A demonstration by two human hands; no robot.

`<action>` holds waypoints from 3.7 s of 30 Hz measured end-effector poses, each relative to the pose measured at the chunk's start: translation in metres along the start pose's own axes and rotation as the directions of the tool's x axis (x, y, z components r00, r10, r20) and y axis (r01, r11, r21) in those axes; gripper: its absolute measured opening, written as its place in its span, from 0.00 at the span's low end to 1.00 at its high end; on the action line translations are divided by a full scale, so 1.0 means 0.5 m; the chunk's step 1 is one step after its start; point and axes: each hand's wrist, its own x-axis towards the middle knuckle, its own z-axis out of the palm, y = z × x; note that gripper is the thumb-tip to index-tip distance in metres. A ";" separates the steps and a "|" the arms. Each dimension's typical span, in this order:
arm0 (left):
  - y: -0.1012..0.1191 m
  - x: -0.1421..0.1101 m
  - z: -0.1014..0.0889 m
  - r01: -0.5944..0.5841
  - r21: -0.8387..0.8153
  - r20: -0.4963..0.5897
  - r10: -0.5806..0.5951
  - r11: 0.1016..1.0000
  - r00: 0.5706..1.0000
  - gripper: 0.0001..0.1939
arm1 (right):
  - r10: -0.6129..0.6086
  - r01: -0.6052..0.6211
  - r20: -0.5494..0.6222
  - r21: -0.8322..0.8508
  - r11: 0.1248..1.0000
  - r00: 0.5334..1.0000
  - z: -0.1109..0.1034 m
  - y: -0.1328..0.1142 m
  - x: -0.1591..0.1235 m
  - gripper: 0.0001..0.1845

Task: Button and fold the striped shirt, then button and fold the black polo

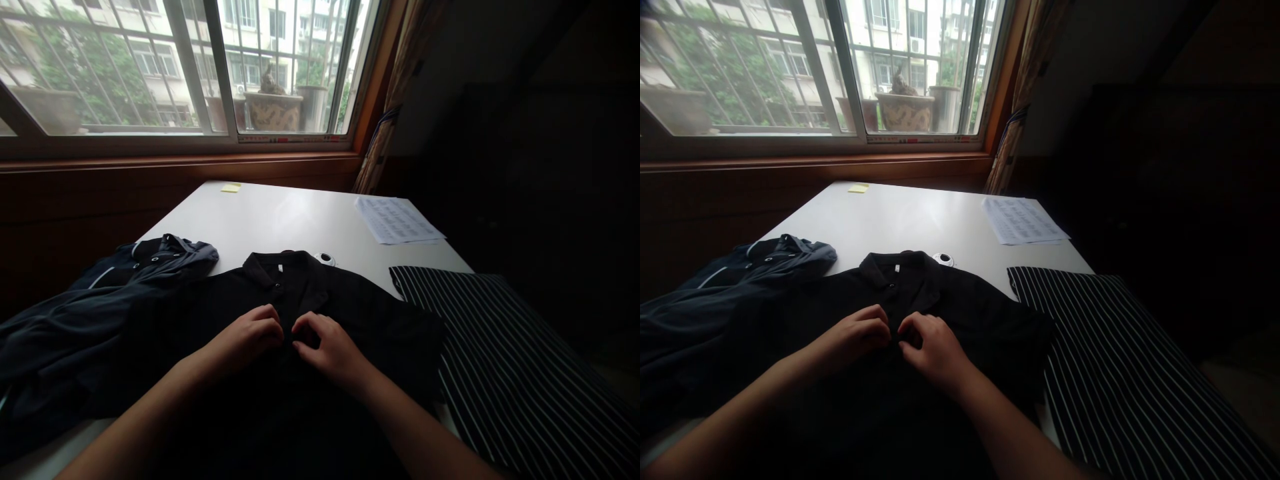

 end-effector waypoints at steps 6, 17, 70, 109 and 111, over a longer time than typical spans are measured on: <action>0.001 0.002 0.003 0.007 0.015 -0.008 -0.007 1.000 1.000 0.03 | -0.009 0.009 0.000 -0.009 1.000 1.000 0.000 0.000 0.000 0.11; -0.005 -0.008 0.002 -0.049 0.108 0.028 0.047 0.993 0.999 0.12 | -0.024 0.024 -0.003 -0.024 0.999 1.000 0.002 0.006 0.001 0.11; -0.009 -0.007 -0.005 0.142 -0.046 0.004 -0.142 0.989 0.990 0.06 | -0.011 0.018 -0.045 0.156 0.988 0.999 -0.004 -0.006 0.002 0.07; 0.014 0.009 0.014 0.037 -0.140 -0.154 -0.059 0.989 0.986 0.04 | 0.210 -0.198 0.025 0.460 0.866 0.977 0.000 -0.003 0.005 0.17; 0.013 0.008 0.016 0.028 -0.137 -0.153 -0.049 0.990 0.987 0.04 | 0.202 -0.190 0.018 0.438 0.878 0.979 0.000 -0.005 0.004 0.17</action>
